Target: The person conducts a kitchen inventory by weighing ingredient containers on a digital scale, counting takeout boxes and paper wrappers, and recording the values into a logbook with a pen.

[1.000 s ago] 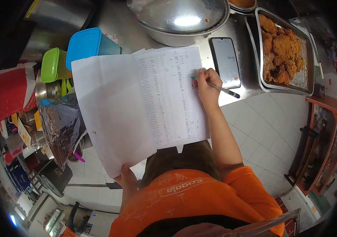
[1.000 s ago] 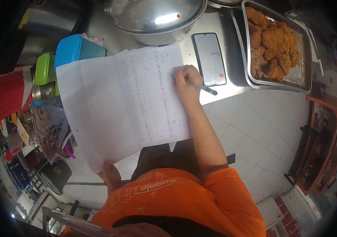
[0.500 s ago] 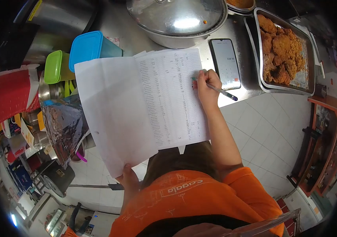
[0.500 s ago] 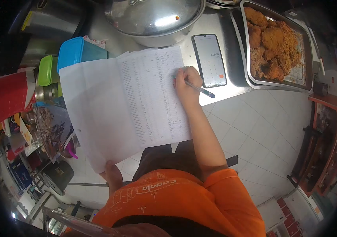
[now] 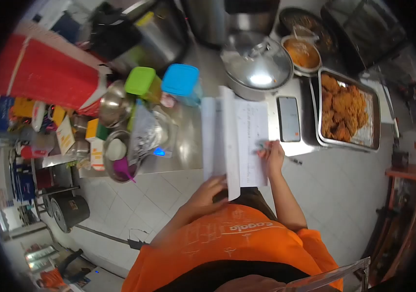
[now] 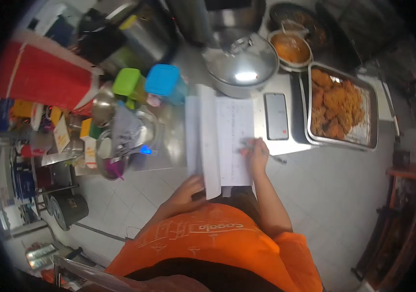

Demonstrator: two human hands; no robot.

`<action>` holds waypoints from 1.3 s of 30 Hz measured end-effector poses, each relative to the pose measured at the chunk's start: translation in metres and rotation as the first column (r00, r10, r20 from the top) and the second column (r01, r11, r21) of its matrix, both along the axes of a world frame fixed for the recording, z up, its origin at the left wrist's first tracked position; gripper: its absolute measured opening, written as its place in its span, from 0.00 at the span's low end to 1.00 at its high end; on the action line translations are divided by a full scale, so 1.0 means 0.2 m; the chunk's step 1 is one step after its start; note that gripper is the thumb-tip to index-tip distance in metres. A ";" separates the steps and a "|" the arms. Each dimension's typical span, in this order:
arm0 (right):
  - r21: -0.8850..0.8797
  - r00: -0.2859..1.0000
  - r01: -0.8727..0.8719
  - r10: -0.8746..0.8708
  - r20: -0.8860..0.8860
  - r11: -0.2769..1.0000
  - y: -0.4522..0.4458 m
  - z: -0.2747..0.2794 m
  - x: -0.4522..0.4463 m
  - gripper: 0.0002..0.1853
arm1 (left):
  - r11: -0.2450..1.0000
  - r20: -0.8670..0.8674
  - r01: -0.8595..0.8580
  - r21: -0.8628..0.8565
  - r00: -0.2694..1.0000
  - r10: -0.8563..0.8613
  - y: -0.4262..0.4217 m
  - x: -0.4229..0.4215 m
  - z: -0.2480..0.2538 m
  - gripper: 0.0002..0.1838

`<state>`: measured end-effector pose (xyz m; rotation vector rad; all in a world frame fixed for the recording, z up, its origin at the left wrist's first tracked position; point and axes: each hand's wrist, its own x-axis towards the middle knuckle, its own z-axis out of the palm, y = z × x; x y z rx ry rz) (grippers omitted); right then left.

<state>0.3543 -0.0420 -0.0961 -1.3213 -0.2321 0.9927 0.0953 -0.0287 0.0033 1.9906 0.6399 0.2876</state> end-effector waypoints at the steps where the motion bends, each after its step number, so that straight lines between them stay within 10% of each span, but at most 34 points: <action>1: 0.010 0.995 -0.071 0.070 0.074 0.997 -0.04 -0.03 -0.01 0.19 | 0.969 0.010 -0.162 0.188 0.987 0.163 0.02 -0.05 0.01 0.21; 4: 0.061 0.993 -0.109 0.111 -0.033 0.992 -0.14 -0.08 -0.04 0.21 | 0.495 0.311 -0.626 0.603 0.756 0.577 0.08 -0.23 0.02 0.29; 5: 0.067 0.993 -0.099 0.103 -0.062 0.993 -0.17 -0.07 -0.05 0.22 | 0.207 0.504 -0.755 0.622 0.589 0.632 0.12 -0.26 0.02 0.34; 8: 0.140 0.984 -0.139 0.153 -0.093 0.980 -0.20 -0.06 -0.04 0.24 | -0.029 0.628 -0.864 0.502 0.341 0.700 0.31 -0.37 0.10 0.44; 15: 0.044 0.977 -0.202 0.205 -0.059 0.978 -0.17 -0.08 -0.02 0.25 | 0.283 0.599 -0.955 -0.092 0.174 0.782 0.61 -0.52 0.16 0.44; 19: 0.047 0.973 -0.228 0.229 -0.002 0.972 -0.16 -0.15 -0.01 0.23 | 0.128 0.558 -0.845 0.519 0.449 0.698 0.85 -0.53 0.47 0.15; 27: 0.044 0.980 -0.199 0.200 -0.008 0.979 -0.20 -0.15 -0.01 0.18 | 0.168 0.842 -0.935 0.311 0.353 0.407 1.27 -0.25 0.97 0.07; 36: 0.144 0.953 -0.157 0.111 0.280 0.977 -0.29 0.03 -0.05 0.20 | 0.257 0.568 -0.794 0.551 0.583 0.581 1.15 -0.21 0.39 0.20; 39: 0.141 0.931 -0.121 0.063 0.359 0.983 -0.33 -0.06 0.02 0.19 | 0.466 0.376 -0.800 0.377 0.592 0.713 0.80 -0.33 0.12 0.16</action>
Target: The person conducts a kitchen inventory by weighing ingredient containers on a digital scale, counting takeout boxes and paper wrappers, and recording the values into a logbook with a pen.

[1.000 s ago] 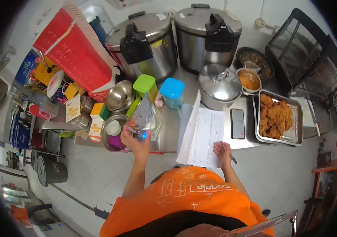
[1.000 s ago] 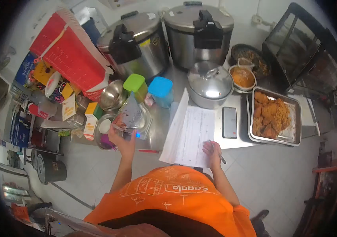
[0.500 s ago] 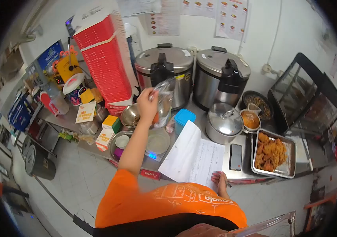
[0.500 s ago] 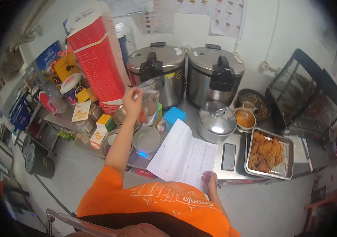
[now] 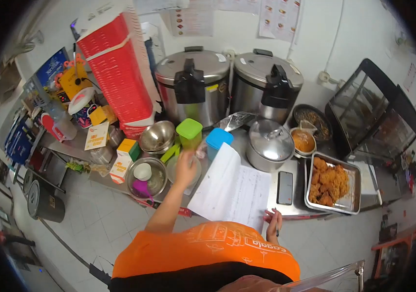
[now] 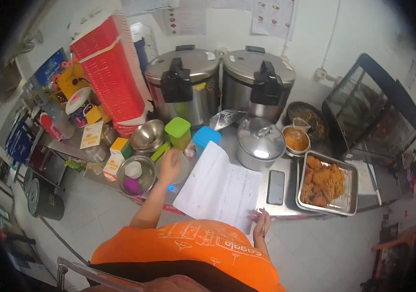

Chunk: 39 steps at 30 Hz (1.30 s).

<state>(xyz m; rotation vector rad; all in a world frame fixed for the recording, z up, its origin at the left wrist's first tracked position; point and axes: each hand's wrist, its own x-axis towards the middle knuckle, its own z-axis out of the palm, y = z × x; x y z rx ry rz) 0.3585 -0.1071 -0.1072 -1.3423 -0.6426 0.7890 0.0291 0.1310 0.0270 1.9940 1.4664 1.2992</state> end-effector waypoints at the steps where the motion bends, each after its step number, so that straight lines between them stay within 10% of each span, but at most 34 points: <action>1: -0.014 0.999 0.022 -0.021 0.039 1.000 0.00 0.01 0.02 0.18 | 0.995 0.038 0.015 -0.099 0.999 -0.011 -0.13 -0.02 -0.10 0.14; 5: -0.028 0.932 0.142 -0.124 0.339 0.989 -0.01 0.06 0.10 0.11 | 0.629 0.451 0.354 -0.692 0.892 -0.005 -0.56 0.00 -0.12 0.21; 7: -0.047 0.792 0.248 -0.174 0.585 0.968 0.01 -0.06 0.20 0.16 | 0.535 0.238 0.323 -0.781 0.945 -0.223 -0.72 0.09 0.00 0.24; 10: 0.030 0.567 0.299 -0.203 0.798 0.954 0.10 0.07 0.29 0.21 | 0.063 0.617 0.666 -0.743 0.719 -0.318 -0.83 0.24 0.07 0.25; 16: -0.093 0.402 0.234 -0.009 0.916 0.968 0.35 0.20 0.47 0.30 | 0.256 0.400 0.658 -0.708 0.672 -0.624 -0.74 0.52 -0.15 0.19; 17: -0.175 0.423 0.261 0.051 0.905 0.949 0.37 0.18 0.49 0.32 | 0.595 0.048 0.626 -0.504 0.709 -0.704 -0.72 0.52 -0.28 0.21; 20: -0.369 0.481 0.304 0.193 0.855 0.879 0.39 0.12 0.52 0.38 | 0.987 -0.390 -0.088 -0.132 0.920 0.030 -0.79 0.46 -0.36 0.28; 24: -0.467 0.429 0.355 0.302 0.851 0.810 0.36 0.17 0.49 0.37 | 0.696 -0.088 0.028 -0.718 0.987 -0.131 -0.80 0.37 -0.60 0.40; 33: -0.679 0.447 0.278 0.535 0.717 0.679 0.41 0.23 0.56 0.42 | 0.646 0.354 0.274 -0.712 0.935 -0.006 -0.92 0.46 -0.35 0.27; 39: -0.587 0.600 0.106 0.419 0.681 0.802 0.30 0.23 0.57 0.32 | 0.757 0.128 0.211 -0.619 0.978 -0.168 -1.15 0.21 0.10 0.27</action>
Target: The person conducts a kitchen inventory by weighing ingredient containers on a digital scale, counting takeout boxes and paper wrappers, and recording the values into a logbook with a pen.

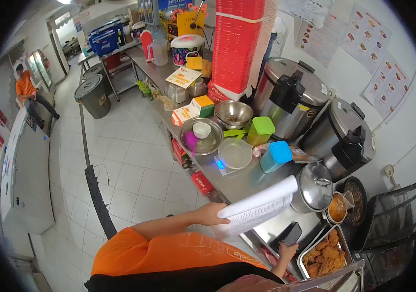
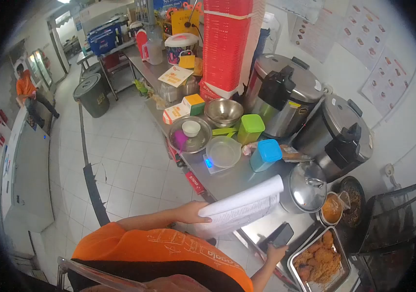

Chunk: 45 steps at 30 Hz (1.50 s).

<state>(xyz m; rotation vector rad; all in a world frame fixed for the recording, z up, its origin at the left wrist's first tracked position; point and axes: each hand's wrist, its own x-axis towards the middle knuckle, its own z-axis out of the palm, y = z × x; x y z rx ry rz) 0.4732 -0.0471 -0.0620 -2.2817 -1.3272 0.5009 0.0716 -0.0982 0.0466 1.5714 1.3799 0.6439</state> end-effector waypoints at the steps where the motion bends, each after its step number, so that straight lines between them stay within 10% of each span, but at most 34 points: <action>1: -0.007 1.000 0.003 -0.003 0.003 1.000 0.00 0.01 -0.03 0.33 | 0.999 -0.019 0.035 0.003 0.999 -0.035 -0.03 -0.06 0.02 0.26; 7: 0.080 0.979 0.070 -0.053 -0.196 0.994 0.05 -0.30 0.00 0.24 | 0.999 0.094 0.044 0.028 0.995 -0.046 -0.21 -0.43 -0.06 0.25; 9: -0.095 0.615 0.243 -0.230 -0.754 0.965 -0.03 -0.08 -0.22 0.18 | 0.998 0.128 0.057 -0.002 0.990 -0.056 -0.26 -0.57 -0.05 0.25; 11: -0.224 0.253 0.374 -0.331 -0.909 0.900 -0.11 0.10 -0.49 0.17 | 0.996 0.149 0.091 -0.012 0.985 -0.088 -0.26 -0.70 -0.05 0.25; 15: -0.134 0.105 0.386 -0.187 -0.977 0.913 -0.12 -0.06 -0.61 0.13 | 0.990 0.227 0.144 0.004 0.964 -0.141 -0.19 -0.83 -0.10 0.26; 22: 0.174 0.508 0.396 -0.057 -0.859 0.901 -0.26 0.45 -0.89 0.09 | 0.973 0.509 0.223 -0.054 0.845 -0.165 0.06 -0.60 -0.25 0.30; 25: 0.409 0.675 0.319 0.098 -0.731 0.855 -0.23 0.37 -0.78 0.13 | 0.866 0.762 0.378 -0.327 0.648 0.005 0.18 -0.40 -0.43 0.31; 29: 0.351 0.846 0.154 0.060 -0.530 0.924 -0.09 0.37 -0.86 0.18 | 0.744 0.654 0.303 -0.595 0.720 0.230 0.28 -0.22 -0.55 0.32; 35: 0.190 0.981 0.183 -0.168 -0.093 0.965 0.11 -0.03 -0.66 0.26 | 0.797 0.444 0.392 -0.459 0.879 -0.177 0.46 -0.19 -0.81 0.36; 36: 0.205 0.988 0.154 -0.152 -0.028 0.967 0.12 -0.07 -0.62 0.27 | 0.818 0.275 0.262 -0.512 0.952 -0.132 0.44 -0.24 -0.53 0.37; 39: 0.209 0.985 0.096 -0.123 0.120 0.973 0.10 -0.16 -0.55 0.26 | 0.873 -0.033 0.289 -0.393 0.944 -0.327 0.47 -0.37 -0.72 0.39; 45: 0.457 0.943 0.069 -0.208 0.261 0.887 0.22 -0.04 -0.68 0.23 | 0.951 0.619 0.160 -0.266 0.784 0.041 0.49 -0.99 -0.22 0.11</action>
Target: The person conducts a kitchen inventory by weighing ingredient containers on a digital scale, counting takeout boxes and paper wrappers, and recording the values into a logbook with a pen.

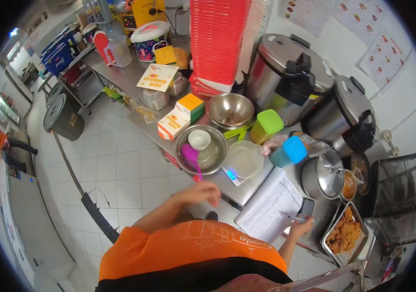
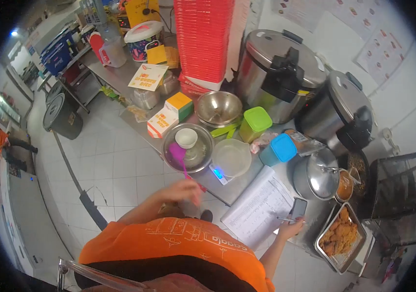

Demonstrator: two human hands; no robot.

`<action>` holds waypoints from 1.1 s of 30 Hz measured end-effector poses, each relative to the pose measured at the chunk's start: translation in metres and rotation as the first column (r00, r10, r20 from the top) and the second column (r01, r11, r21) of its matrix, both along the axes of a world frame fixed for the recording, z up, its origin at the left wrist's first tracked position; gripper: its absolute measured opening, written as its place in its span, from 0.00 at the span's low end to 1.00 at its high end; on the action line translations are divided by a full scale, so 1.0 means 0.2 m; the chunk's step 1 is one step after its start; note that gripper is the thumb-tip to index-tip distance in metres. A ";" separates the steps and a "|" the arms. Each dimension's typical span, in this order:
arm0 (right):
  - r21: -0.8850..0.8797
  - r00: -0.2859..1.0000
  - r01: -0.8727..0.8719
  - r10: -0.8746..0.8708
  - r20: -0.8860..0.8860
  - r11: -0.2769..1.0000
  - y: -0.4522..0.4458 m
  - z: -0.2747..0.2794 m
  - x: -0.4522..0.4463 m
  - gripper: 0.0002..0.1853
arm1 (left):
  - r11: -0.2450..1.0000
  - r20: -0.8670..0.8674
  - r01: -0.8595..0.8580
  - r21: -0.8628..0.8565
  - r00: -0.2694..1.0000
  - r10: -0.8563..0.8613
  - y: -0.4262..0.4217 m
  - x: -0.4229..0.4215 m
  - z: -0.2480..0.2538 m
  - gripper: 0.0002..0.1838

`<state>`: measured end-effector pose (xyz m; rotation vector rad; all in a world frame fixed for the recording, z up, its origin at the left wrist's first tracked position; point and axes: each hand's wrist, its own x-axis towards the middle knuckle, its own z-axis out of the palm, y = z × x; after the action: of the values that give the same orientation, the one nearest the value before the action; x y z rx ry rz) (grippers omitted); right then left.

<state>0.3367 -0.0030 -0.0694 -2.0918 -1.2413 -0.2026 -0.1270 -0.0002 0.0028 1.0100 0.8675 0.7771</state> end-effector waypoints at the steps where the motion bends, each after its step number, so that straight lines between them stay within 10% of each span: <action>1: 0.039 0.999 -0.007 0.009 -0.036 0.999 0.04 0.04 -0.07 0.26 | 0.989 -0.022 -0.138 0.054 0.990 0.139 0.04 -0.16 0.04 0.09; 4: 0.322 0.960 -0.258 0.279 -0.020 0.911 0.17 0.16 -0.34 0.27 | 0.618 -0.159 -0.728 0.298 0.600 0.784 0.27 -0.59 -0.02 0.18; 5: 0.312 0.942 -0.307 0.333 -0.034 0.899 0.20 0.22 -0.47 0.26 | 0.454 -0.204 -0.739 0.497 0.409 0.889 0.36 -0.70 -0.08 0.28; 8: 0.282 0.851 -0.468 0.513 -0.114 0.838 0.29 0.34 -0.86 0.24 | 0.536 -0.544 -0.307 0.787 0.066 0.837 0.59 -0.99 -0.27 0.53; 9: 0.285 0.819 -0.514 0.561 -0.118 0.809 0.31 0.37 -0.98 0.24 | 0.704 -0.650 -0.309 0.640 0.272 0.710 0.68 -1.10 -0.37 0.66; 13: 0.387 0.709 -0.569 0.671 -0.215 0.725 0.40 0.39 -1.43 0.20 | 0.871 -0.859 -0.056 0.489 0.142 0.492 0.80 -1.12 -0.51 0.63; 20: 0.386 0.496 -0.728 0.824 -0.274 0.567 0.51 0.46 -2.04 0.12 | 0.860 -0.844 -0.048 0.508 0.171 0.508 0.77 -1.12 -0.35 0.57; 29: -0.188 0.134 -0.967 0.970 0.205 0.173 0.81 0.64 -2.72 0.20 | 0.934 -0.926 0.210 0.291 0.306 0.220 0.69 -1.39 0.35 0.45; 33: 0.036 0.140 -0.988 0.976 -0.169 0.149 0.88 0.46 -2.89 0.16 | 0.965 -0.911 0.174 0.198 0.396 0.116 0.67 -1.49 0.54 0.45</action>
<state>-0.2407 0.1722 0.0225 -0.8340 -2.2729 0.6483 -0.4244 0.1337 0.1116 1.7618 1.7408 0.2044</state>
